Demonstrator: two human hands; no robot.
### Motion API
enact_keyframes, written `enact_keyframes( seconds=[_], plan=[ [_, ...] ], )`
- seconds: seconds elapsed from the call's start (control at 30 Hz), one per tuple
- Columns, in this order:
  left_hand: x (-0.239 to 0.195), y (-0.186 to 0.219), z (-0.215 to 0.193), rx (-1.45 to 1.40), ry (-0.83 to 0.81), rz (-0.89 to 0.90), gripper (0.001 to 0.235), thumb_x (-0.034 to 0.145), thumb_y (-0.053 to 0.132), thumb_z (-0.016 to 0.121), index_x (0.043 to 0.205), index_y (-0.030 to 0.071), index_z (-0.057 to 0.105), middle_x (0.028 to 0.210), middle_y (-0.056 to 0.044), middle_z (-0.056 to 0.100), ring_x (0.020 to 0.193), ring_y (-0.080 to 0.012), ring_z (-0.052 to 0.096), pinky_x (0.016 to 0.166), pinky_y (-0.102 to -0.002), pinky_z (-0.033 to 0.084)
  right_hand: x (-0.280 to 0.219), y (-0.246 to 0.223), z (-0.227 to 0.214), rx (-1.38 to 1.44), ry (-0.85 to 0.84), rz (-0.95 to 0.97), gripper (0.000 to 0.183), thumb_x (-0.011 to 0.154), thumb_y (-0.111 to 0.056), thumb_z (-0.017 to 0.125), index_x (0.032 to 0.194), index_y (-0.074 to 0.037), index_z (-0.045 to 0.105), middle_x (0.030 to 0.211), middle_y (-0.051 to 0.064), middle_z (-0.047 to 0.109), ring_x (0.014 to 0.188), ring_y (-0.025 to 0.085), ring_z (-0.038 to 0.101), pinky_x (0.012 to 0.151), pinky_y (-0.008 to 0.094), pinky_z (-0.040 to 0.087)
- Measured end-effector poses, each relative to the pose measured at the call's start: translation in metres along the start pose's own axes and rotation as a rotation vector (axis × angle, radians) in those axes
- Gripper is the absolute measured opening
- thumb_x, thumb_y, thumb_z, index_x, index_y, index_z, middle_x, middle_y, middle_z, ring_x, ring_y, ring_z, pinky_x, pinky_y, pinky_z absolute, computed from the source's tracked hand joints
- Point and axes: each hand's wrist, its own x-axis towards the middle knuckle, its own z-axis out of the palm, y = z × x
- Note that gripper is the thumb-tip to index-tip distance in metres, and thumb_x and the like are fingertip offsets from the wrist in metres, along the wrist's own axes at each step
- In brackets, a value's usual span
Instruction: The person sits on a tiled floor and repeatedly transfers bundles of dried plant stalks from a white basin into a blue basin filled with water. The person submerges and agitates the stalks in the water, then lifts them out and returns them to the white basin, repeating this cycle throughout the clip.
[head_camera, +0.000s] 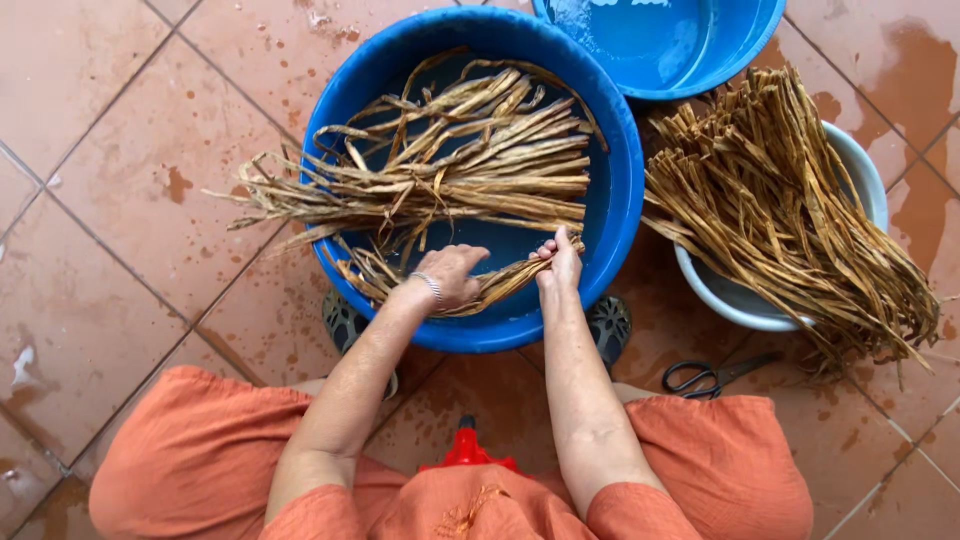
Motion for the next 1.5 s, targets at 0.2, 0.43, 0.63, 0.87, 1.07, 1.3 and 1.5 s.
enact_keyframes(
  seconds=[0.2, 0.43, 0.63, 0.87, 1.07, 1.3, 1.5],
  plan=[
    [0.013, 0.074, -0.019, 0.035, 0.018, 0.012, 0.036, 0.094, 0.037, 0.06, 0.121, 0.015, 0.067, 0.12, -0.015, 0.07, 0.113, -0.0339, 0.066, 0.095, -0.048, 0.053, 0.012, -0.021, -0.008, -0.139, -0.11, 0.165, 0.033, 0.098, -0.034, 0.069, 0.078, -0.016, 0.05, 0.06, -0.002, 0.045, 0.047, 0.013, 0.043, 0.052, 0.036, 0.045],
    [-0.011, 0.125, -0.044, -0.134, -0.029, 0.303, 0.03, 0.097, 0.039, 0.056, 0.115, 0.02, 0.071, 0.111, -0.011, 0.074, 0.103, -0.0305, 0.071, 0.084, -0.045, 0.057, -0.005, -0.009, -0.014, -0.184, 0.066, -0.053, 0.023, 0.096, -0.026, 0.074, 0.081, -0.015, 0.06, 0.062, -0.002, 0.053, 0.048, 0.011, 0.046, 0.049, 0.031, 0.04],
    [0.067, 0.202, -0.016, -0.163, -0.078, 0.32, 0.03, 0.099, 0.041, 0.053, 0.11, 0.025, 0.075, 0.104, -0.008, 0.078, 0.095, -0.0277, 0.075, 0.076, -0.043, 0.061, -0.016, 0.003, -0.009, -0.819, 0.176, -0.114, 0.011, 0.091, -0.006, 0.075, 0.09, -0.006, 0.064, 0.067, 0.005, 0.06, 0.052, 0.017, 0.053, 0.048, 0.037, 0.047],
    [0.1, -0.002, 0.095, -0.171, 0.532, 0.029, 0.031, 0.095, 0.026, 0.057, 0.116, 0.006, 0.068, 0.112, -0.018, 0.071, 0.109, -0.0404, 0.065, 0.094, -0.058, 0.046, -0.104, -0.04, 0.05, -0.575, -0.166, -0.366, 0.008, 0.096, -0.01, 0.076, 0.097, -0.006, 0.069, 0.074, 0.004, 0.061, 0.061, 0.017, 0.054, 0.053, 0.032, 0.044],
    [0.099, 0.053, 0.027, -0.468, 0.514, 0.317, 0.032, 0.102, 0.03, 0.046, 0.118, 0.009, 0.064, 0.103, -0.016, 0.076, 0.101, -0.0378, 0.069, 0.087, -0.05, 0.051, -0.204, -0.102, 0.112, -0.617, -0.491, -0.659, 0.012, 0.1, -0.011, 0.068, 0.108, -0.003, 0.074, 0.107, 0.006, 0.074, 0.097, 0.014, 0.069, 0.087, 0.026, 0.056],
    [0.059, 0.12, -0.023, -0.416, 0.492, 0.18, 0.034, 0.1, 0.03, 0.041, 0.107, 0.004, 0.062, 0.089, -0.024, 0.073, 0.084, -0.045, 0.069, 0.079, -0.056, 0.052, -0.265, -0.124, 0.143, -0.466, -0.537, -0.682, 0.023, 0.104, -0.009, 0.057, 0.096, 0.006, 0.072, 0.097, 0.019, 0.077, 0.086, 0.023, 0.074, 0.079, 0.034, 0.063],
    [0.068, 0.141, -0.029, -0.333, 0.52, 0.129, 0.039, 0.095, 0.035, 0.042, 0.1, 0.003, 0.064, 0.089, -0.024, 0.073, 0.084, -0.0424, 0.071, 0.081, -0.054, 0.054, -0.256, -0.124, 0.148, -0.257, -0.467, -0.655, 0.024, 0.104, -0.006, 0.058, 0.085, 0.005, 0.067, 0.081, 0.019, 0.072, 0.073, 0.027, 0.073, 0.07, 0.038, 0.063]
  ],
)
